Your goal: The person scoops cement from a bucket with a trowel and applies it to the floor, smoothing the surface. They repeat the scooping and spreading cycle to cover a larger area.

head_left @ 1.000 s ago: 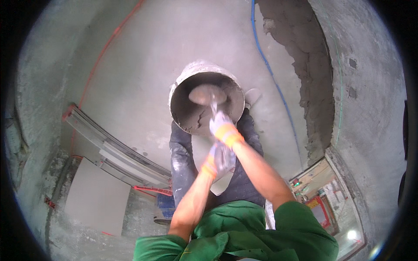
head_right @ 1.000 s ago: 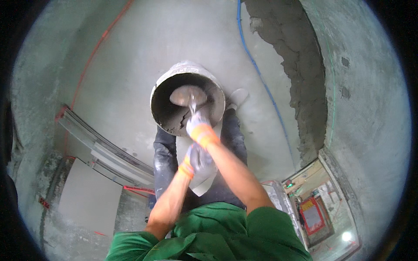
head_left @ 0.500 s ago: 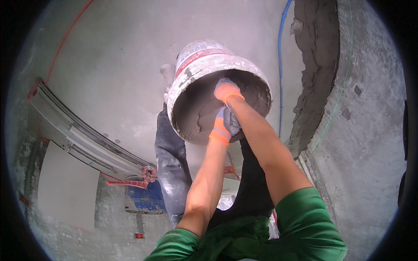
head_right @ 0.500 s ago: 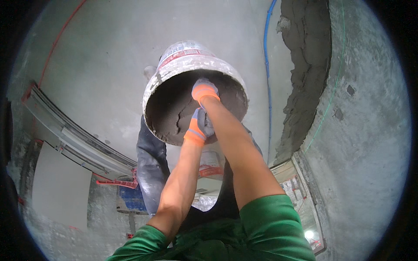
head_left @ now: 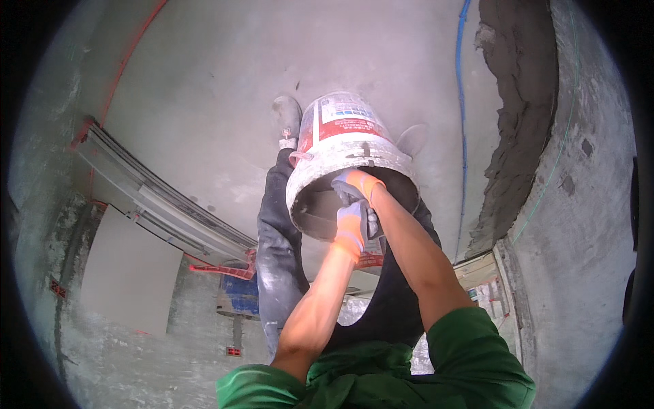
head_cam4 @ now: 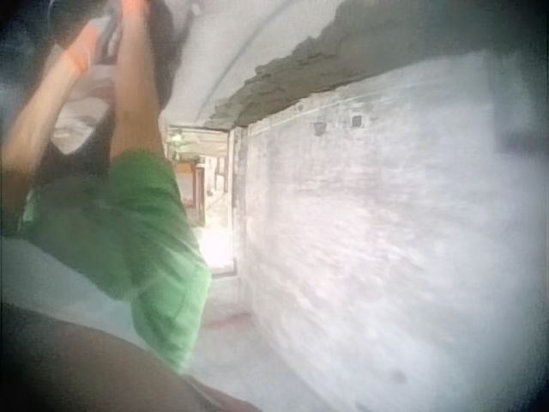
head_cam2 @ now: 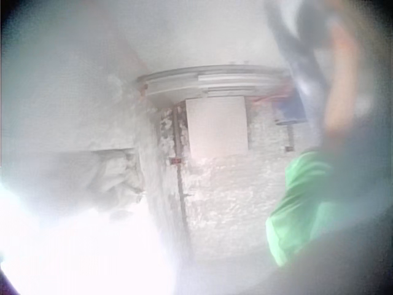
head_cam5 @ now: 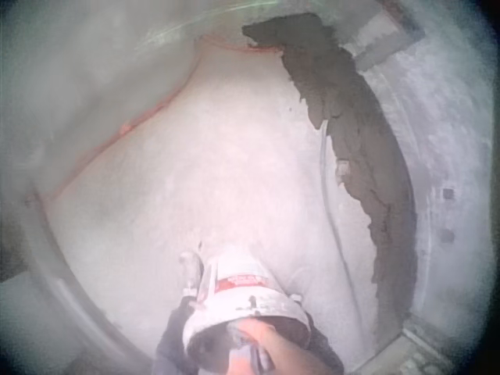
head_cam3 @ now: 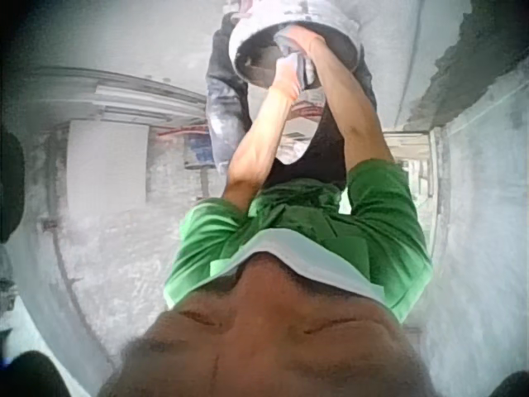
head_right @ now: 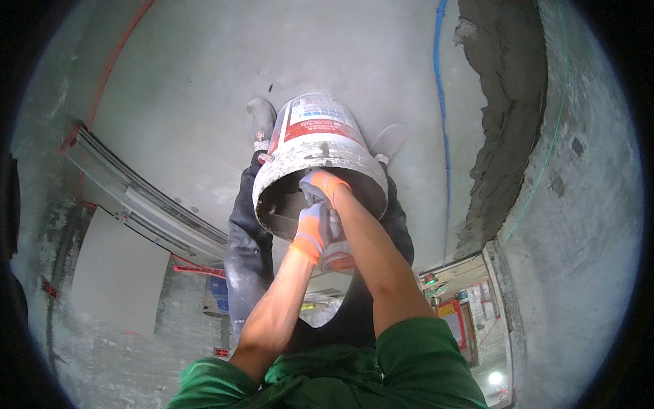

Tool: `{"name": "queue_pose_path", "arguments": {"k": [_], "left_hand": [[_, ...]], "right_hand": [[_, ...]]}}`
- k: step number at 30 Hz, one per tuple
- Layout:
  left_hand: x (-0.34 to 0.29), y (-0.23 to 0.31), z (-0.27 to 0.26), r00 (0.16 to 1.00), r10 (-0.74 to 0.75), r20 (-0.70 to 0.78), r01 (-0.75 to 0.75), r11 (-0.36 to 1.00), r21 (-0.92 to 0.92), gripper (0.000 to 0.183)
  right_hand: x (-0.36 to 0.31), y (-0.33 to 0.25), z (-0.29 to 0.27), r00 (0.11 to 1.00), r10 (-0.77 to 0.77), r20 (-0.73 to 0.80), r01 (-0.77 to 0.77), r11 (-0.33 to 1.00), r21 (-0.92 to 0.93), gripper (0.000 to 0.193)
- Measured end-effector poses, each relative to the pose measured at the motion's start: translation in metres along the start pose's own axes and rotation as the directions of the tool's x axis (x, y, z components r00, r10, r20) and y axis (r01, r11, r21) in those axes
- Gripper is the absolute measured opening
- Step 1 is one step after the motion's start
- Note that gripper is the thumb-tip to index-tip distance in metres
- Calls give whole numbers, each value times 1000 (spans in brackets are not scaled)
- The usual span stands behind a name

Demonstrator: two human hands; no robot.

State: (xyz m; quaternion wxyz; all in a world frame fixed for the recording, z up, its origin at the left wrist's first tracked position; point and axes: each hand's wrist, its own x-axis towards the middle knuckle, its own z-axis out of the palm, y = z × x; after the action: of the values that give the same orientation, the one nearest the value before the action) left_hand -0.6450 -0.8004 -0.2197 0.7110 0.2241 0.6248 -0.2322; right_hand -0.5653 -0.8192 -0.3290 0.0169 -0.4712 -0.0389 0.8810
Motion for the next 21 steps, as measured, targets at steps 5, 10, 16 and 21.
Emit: {"name": "queue_pose_path", "arguments": {"k": [5,10,16,21], "left_hand": [[-72,20,40,989,-132,-70,125,987,-102,8],[-158,18,85,958,-283,40,285,933,-218,17],[-265,-10,124,991,-103,91,96,992,78,41],[-301,27,146,829,485,279,-502,865,-12,53]], "right_hand": [[-69,12,31,961,-216,175,12,660,751,18],[-134,53,82,959,-266,102,-12,320,947,17],[-253,70,119,808,-587,-42,282,323,903,20],[-349,34,96,563,-650,-510,646,-38,763,47]]}}
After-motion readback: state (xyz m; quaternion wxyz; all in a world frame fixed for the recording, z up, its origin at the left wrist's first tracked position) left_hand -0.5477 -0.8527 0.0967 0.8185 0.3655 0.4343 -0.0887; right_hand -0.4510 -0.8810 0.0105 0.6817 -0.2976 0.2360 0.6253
